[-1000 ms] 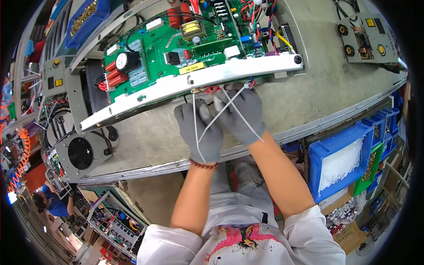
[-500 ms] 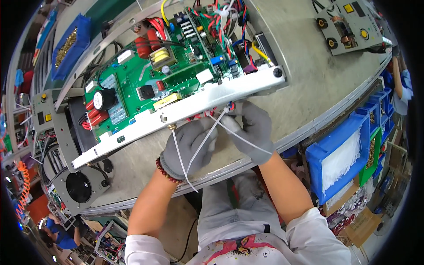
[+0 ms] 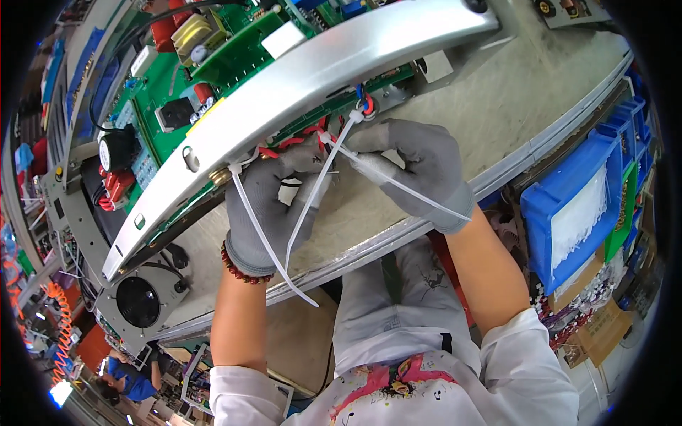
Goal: Assembling internal electronic components and wiring for a solar inverter unit.
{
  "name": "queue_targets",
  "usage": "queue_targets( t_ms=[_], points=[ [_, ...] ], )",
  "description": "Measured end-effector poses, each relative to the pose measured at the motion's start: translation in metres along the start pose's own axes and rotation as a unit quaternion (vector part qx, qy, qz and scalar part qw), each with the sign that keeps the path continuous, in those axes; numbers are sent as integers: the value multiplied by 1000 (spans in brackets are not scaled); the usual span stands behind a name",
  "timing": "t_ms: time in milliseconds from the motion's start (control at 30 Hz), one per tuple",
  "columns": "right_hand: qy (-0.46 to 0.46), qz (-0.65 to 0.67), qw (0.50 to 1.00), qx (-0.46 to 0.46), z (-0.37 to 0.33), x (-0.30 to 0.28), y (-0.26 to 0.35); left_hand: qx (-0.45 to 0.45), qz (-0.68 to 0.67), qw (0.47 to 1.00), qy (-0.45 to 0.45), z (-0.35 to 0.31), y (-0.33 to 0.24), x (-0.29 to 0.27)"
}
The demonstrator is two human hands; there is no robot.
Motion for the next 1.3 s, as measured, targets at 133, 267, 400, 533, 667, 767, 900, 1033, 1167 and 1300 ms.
queue_targets(
  t_ms=[133,267,400,533,667,767,900,1033,1167,1300],
  points=[
    [11,-1,1000,-26,-1,6,0,9,13,1000,-14,-5,-3,3],
    [8,26,999,-30,0,6,0,-31,12,998,-53,-7,-3,3],
    [12,20,999,-44,0,4,4,-59,36,996,-48,-9,-1,3],
    [23,-31,999,-29,0,7,6,3,84,995,-50,-7,-8,3],
    [17,-53,996,-69,3,10,16,-40,43,993,-98,-7,-5,0],
    [36,-130,983,-122,6,12,27,-14,96,991,-95,-8,-11,1],
    [60,-267,946,-175,5,17,38,13,159,982,-101,-9,-20,5],
    [67,-361,912,-183,-1,24,41,-62,11,979,-191,-20,-28,2],
    [55,-295,936,-184,-6,23,39,-349,-353,848,-183,-46,-11,32],
    [78,-235,955,-166,-8,20,31,-352,-411,824,-168,-36,-5,48]
  ],
)
Point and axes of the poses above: each hand's wrist, its own z-axis towards the middle knuckle, its own x-axis out of the palm, y = z × x, the point moved 6 cm from there along z, towards the middle knuckle, and after that the axes turned 2 degrees about z, right-handed, at the moved point
